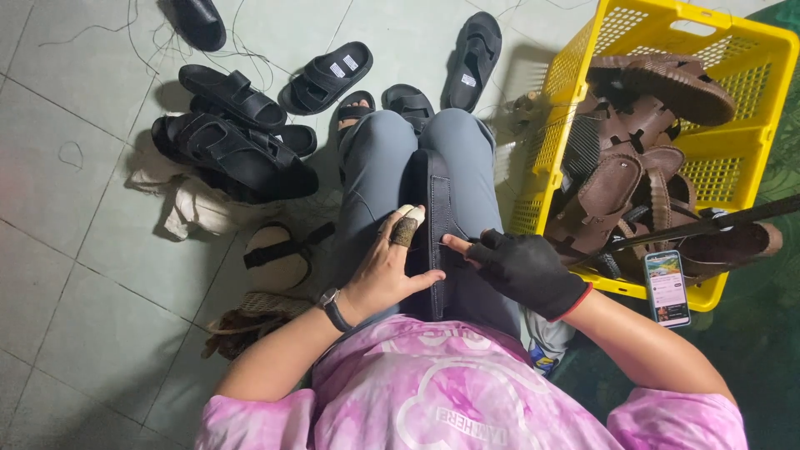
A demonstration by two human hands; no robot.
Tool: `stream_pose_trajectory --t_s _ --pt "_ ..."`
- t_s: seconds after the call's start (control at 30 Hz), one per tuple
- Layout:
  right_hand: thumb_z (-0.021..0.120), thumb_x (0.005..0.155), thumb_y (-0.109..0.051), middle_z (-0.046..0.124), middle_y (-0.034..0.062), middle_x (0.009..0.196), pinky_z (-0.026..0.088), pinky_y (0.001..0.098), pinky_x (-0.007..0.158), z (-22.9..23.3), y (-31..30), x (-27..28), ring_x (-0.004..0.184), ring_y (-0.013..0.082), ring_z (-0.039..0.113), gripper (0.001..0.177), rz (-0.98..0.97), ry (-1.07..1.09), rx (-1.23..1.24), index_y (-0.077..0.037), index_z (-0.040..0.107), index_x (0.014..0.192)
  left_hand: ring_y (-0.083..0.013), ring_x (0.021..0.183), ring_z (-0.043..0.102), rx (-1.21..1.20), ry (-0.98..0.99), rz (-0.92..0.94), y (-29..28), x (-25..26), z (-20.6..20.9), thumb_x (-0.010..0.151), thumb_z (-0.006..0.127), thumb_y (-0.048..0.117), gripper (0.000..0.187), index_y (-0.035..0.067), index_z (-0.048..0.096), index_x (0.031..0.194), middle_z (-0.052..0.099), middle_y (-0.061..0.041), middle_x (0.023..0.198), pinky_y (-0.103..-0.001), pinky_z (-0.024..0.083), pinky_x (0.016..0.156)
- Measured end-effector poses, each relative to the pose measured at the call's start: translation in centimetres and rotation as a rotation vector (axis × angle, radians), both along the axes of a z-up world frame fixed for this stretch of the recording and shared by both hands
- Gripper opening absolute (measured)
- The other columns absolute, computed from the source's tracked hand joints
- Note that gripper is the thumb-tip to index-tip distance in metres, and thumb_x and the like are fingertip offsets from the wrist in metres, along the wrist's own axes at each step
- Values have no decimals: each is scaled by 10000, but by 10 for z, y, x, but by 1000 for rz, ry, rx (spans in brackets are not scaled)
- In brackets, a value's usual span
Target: Hand-sewing a strap onto a sandal using a needle and thread while sitting on the floor.
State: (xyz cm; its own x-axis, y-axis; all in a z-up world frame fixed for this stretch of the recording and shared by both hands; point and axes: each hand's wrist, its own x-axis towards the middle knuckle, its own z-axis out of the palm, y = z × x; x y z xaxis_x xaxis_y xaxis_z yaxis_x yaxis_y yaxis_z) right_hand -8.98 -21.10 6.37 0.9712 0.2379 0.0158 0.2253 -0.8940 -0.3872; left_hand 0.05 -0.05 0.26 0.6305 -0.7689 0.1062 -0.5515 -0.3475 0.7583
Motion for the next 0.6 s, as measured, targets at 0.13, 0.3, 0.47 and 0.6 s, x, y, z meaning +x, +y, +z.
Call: stream_pose_trajectory --t_s 0.13,0.3,0.47,0.6 --pt "564 877 -239 607 36 768 504 365 461 7 -1 0 571 227 652 325 45 -38 -146 -253 618 1198 -448 1205 480 -37 8 -43 1 9 5 669 816 465 950 -13 398 1376 437 -281 1266 -490 402 1033" --pt "593 834 -165 617 85 765 520 329 462 18 2 4 549 206 653 420 139 -37 -274 -184 579 1253 -382 1126 558 -129 -62 -97 2 23 -19 619 842 456 851 15 519 1271 501 -219 1210 -427 446 996" --pt "467 899 -157 589 132 805 506 360 417 -36 8 0 552 261 646 423 178 -132 -176 -54 500 1307 -246 952 622 -212 -93 -57 -7 27 -19 527 892 452 841 65 555 1194 517 -97 1103 -337 511 904" --pt "458 939 -206 581 125 863 512 377 412 -41 7 -1 565 265 643 440 186 -127 -136 1 455 1328 -361 1054 606 -144 -120 -24 -4 18 -8 536 857 484 889 1 530 1207 530 -204 1158 -409 533 900"
